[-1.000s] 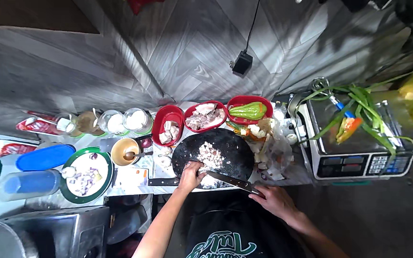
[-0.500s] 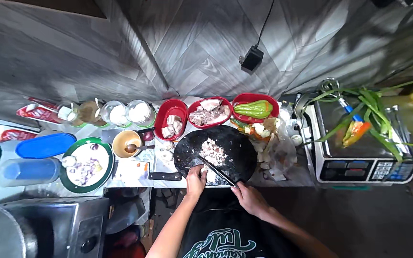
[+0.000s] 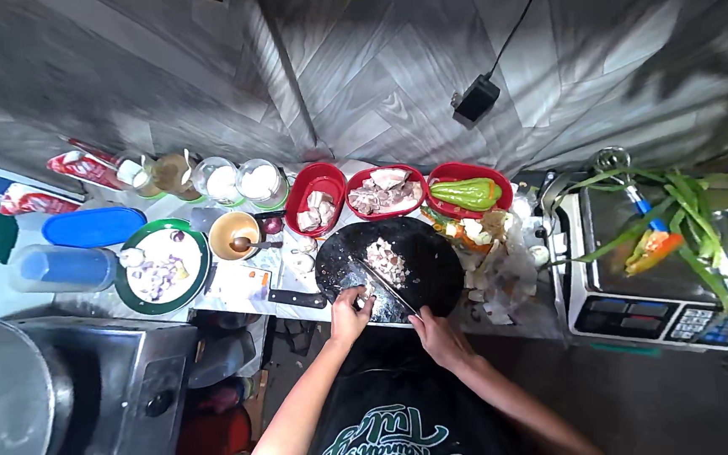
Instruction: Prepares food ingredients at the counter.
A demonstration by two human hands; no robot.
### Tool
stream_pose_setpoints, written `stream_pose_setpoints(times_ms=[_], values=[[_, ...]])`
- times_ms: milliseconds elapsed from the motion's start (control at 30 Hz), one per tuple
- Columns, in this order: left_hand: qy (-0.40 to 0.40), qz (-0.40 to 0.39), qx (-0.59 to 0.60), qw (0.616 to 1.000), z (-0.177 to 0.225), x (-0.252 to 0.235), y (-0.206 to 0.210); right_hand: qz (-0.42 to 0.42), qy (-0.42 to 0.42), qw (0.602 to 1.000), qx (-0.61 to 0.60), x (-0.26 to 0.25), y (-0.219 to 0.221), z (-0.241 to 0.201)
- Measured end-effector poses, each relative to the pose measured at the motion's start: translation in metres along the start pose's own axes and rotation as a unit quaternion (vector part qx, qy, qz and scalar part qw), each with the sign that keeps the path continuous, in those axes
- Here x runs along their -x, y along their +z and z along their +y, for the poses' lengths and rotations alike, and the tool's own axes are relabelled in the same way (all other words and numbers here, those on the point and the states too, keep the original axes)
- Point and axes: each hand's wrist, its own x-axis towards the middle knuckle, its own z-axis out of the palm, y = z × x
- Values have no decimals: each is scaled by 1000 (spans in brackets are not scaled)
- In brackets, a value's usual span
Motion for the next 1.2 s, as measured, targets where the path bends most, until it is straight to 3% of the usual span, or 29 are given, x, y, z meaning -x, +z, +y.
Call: stream_pose_setpoints(times_ms=[267,400,700,1200], values=[[11,14,-7,1000,-7,-2,5,-27,29,998,52,-13,25,-7],[8,19,-14,1000,-4,-5,5,-41,16,997,56,-30,8,-28],[-53,36,24,998,3,-5,3,9,-15,1000,24,4,10,3],[-54,5,21,998,-1,-12,0,-64,38,997,29,3,26,-4]])
